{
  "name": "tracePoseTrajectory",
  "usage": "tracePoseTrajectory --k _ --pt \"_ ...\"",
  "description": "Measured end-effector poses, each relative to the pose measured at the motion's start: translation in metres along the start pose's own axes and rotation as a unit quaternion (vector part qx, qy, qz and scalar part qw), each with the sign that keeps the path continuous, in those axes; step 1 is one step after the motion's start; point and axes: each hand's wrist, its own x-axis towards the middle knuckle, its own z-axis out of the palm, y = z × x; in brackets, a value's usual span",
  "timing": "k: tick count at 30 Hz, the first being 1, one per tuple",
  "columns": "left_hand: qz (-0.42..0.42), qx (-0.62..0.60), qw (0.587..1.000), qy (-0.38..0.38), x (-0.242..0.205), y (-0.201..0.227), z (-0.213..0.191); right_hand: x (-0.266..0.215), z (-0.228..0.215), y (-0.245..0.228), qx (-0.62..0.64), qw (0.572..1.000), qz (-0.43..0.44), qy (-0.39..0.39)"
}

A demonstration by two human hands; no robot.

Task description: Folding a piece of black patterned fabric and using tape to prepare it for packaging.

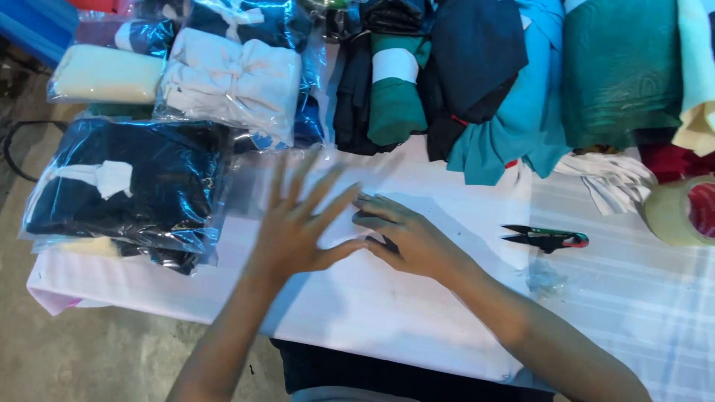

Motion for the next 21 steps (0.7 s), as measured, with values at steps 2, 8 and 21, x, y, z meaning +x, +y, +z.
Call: tracePoseTrajectory --k 2,8,21 --pt "0.006 -0.051 0.999 0.003 0.027 0.014 0.03 0.014 -0.017 -0.007 0.0 0.999 0.033 -0.025" --pt "0.0 -0.197 0.98 -0.031 0.052 0.003 0.115 -0.016 -0.014 0.04 0.007 0.998 0.039 0.045" --pt "0.204 -0.361 0.908 -0.054 0.134 0.073 0.114 -0.041 0.008 -0.008 0.12 0.971 -0.204 -0.009"
